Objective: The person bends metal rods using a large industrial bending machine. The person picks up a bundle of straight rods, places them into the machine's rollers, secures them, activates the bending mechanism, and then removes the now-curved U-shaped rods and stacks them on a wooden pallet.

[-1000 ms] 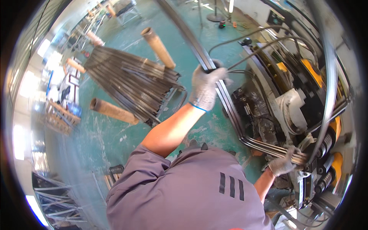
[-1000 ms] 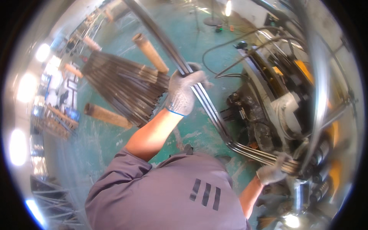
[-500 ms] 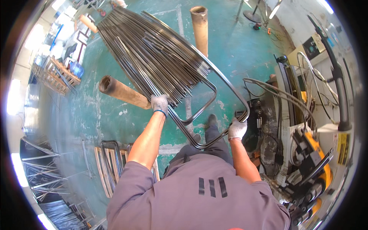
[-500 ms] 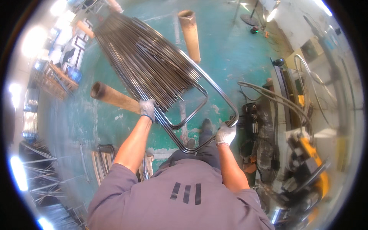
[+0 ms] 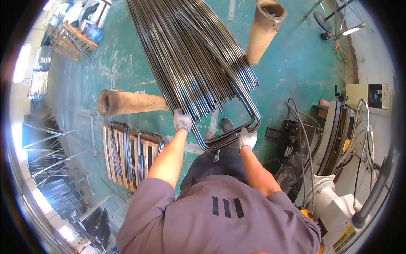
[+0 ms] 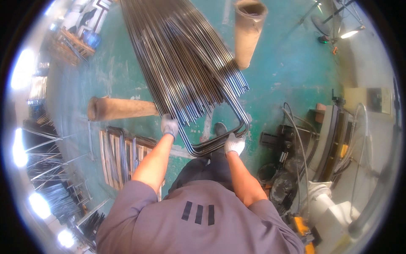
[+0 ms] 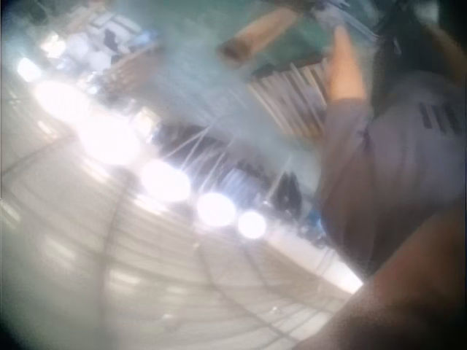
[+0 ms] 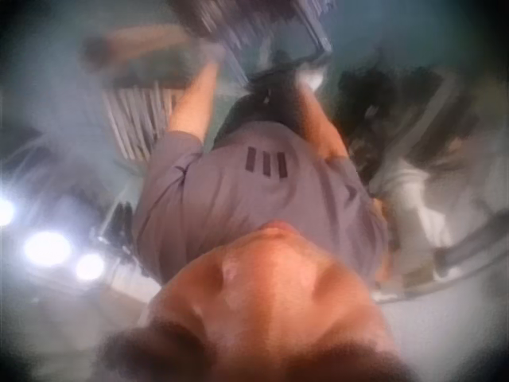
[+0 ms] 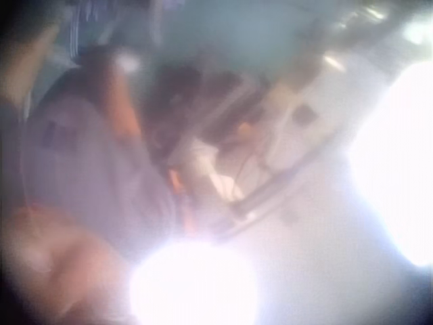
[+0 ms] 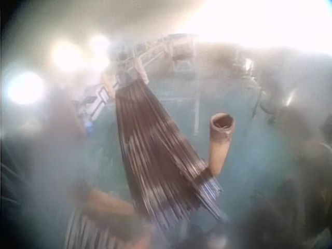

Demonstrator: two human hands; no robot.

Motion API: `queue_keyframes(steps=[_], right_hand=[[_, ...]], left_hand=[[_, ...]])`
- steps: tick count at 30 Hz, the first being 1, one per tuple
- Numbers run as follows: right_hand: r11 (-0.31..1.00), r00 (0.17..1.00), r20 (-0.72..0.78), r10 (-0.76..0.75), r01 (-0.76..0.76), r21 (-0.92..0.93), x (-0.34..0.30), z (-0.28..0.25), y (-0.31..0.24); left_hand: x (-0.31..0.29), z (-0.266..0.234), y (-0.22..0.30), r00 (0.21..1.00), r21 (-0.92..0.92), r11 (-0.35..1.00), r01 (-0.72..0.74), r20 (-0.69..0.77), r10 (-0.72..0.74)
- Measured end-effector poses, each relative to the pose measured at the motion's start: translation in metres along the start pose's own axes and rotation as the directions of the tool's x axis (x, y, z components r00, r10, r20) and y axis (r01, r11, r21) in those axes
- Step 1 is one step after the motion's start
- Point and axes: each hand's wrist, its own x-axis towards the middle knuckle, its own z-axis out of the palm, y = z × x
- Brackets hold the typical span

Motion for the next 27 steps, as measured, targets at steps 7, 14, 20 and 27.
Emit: queue_keyframes(steps=[7,14,20,27], right_hand=[[0.776,0.904,0.137,-0.405,0.420,-0.470,0.035,-0.046,-0.082],[0.756,0.671,0.742,0.002,0.484,-0.440,0.130,0.021,-0.131],[0.856,0.598,0.800,0.045,0.390,-0.340,0.122,0.002,-0.111],[0.971,0.501,0.832,0.239,-0.106,-0.215,0.032,-0.034,-0.137]], left_hand=[[-0.086,-0.010,-0.044,0.935,0.040,0.949,0.314,0.160,-0.316],[-0.115,-0.012,-0.027,0.670,-0.507,0.450,0.735,0.643,-0.371],[-0.139,-0.057,-0.027,0.659,-0.666,0.054,0.744,0.720,-0.217],[-0.187,-0.113,-0.061,0.749,-0.708,-0.428,0.561,0.655,-0.099]])
